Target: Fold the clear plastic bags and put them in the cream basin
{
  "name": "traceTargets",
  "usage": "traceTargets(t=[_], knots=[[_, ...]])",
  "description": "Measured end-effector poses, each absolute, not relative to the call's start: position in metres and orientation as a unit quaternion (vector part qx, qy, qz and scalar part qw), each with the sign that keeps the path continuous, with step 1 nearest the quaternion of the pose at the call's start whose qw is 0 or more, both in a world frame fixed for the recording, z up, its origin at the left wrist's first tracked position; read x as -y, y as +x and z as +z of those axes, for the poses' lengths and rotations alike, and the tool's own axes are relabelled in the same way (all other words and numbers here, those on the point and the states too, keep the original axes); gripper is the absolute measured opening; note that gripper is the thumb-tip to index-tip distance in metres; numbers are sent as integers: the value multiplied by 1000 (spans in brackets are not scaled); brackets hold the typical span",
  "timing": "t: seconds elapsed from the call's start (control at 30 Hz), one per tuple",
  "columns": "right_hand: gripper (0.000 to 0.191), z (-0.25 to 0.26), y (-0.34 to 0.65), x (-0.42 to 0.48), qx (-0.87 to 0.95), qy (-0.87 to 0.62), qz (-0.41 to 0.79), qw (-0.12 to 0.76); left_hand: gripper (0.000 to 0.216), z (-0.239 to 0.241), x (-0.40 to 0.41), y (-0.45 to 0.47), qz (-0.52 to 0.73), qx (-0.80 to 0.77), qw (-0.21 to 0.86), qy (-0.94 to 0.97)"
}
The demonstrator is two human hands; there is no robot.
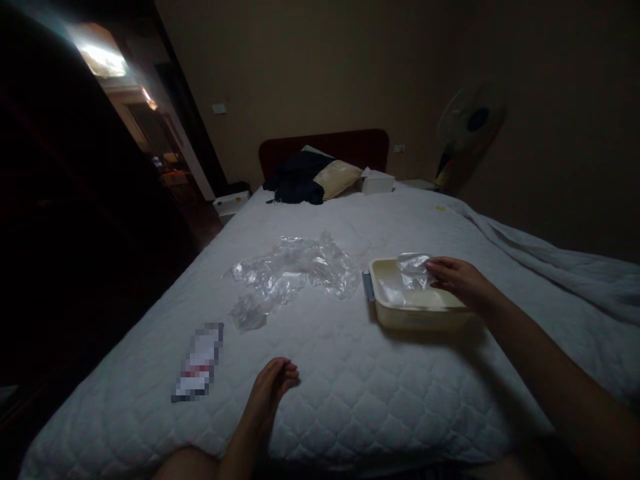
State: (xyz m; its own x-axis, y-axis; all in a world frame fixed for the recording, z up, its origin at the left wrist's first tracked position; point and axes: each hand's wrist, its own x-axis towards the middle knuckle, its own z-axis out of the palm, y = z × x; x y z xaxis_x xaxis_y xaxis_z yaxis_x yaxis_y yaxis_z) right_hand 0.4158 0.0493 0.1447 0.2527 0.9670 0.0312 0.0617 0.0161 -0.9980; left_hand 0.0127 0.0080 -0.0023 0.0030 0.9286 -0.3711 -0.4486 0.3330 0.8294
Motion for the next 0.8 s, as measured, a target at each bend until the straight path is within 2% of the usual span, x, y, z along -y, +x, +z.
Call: traceTargets(t=[0.2, 0.37, 0.67, 0.8], knots=[[26, 140, 429, -69, 458, -605, 412, 504, 34, -4, -6, 18, 544, -495, 633, 244], [24, 136, 434, -74, 447, -615, 401, 511, 33, -5, -7, 15, 539, -492, 641, 238], [25, 128, 418, -81, 464, -600, 433, 487, 31, 4, -5, 13, 518, -480, 664, 247], [19, 121, 413, -85, 445, -591, 470, 482, 31, 6, -4, 15, 521, -479, 662, 248]])
